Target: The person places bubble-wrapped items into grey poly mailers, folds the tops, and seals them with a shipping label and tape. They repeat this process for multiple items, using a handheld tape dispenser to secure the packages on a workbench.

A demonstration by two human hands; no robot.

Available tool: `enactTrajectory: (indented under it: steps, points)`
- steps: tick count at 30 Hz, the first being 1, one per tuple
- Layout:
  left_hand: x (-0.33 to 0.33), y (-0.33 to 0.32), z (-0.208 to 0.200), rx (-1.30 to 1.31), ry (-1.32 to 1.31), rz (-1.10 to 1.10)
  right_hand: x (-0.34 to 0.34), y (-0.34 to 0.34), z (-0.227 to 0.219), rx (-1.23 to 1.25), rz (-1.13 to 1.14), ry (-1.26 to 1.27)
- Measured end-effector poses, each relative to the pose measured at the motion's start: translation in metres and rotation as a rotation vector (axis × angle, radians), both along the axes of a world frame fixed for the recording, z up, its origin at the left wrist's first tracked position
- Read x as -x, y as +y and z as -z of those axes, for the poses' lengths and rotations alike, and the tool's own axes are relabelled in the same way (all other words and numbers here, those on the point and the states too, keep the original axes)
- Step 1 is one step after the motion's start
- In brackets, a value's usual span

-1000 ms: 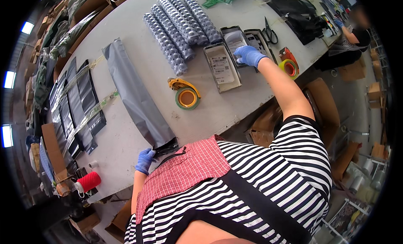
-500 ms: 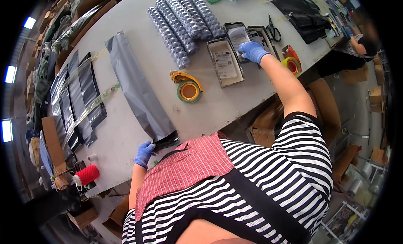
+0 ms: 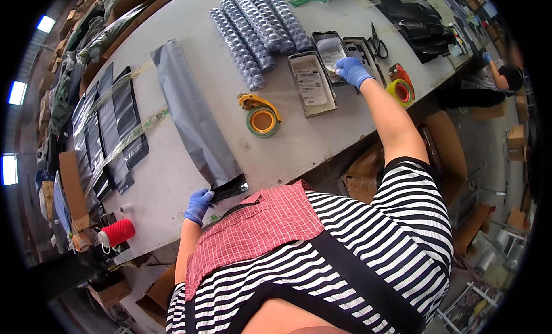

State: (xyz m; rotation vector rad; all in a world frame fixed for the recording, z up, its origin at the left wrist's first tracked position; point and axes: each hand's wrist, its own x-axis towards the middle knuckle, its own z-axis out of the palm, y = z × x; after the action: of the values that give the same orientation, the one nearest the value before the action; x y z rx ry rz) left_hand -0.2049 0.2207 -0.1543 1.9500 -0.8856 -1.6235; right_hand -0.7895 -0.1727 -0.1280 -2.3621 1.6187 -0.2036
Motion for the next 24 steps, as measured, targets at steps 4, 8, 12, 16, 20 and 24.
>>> enactTrajectory:
  steps: [4, 8, 12, 16, 20, 24]
  points:
    - [0.0, 0.001, 0.001, 0.003, -0.006, 0.004, -0.002, -0.002, -0.006, -0.031, 0.039, 0.004]
    - [0.005, 0.002, -0.007, 0.002, 0.028, -0.027, -0.009, 0.002, -0.011, 0.033, 0.117, -0.052]
    - [0.006, 0.006, -0.006, -0.005, -0.196, 0.068, -0.019, 0.001, -0.007, 0.451, 0.351, -0.147]
    - [0.039, -0.002, -0.042, 0.219, -0.683, 0.182, -0.083, 0.071, -0.052, 0.002, 0.483, -0.993]
    - [0.046, -0.008, -0.043, 0.253, -0.703, 0.176, -0.177, 0.182, -0.058, -0.722, 0.365, -1.533]
    - [0.033, 0.003, -0.009, 0.219, -0.571, 0.155, -0.265, 0.281, -0.041, -1.279, 0.373, -1.347]
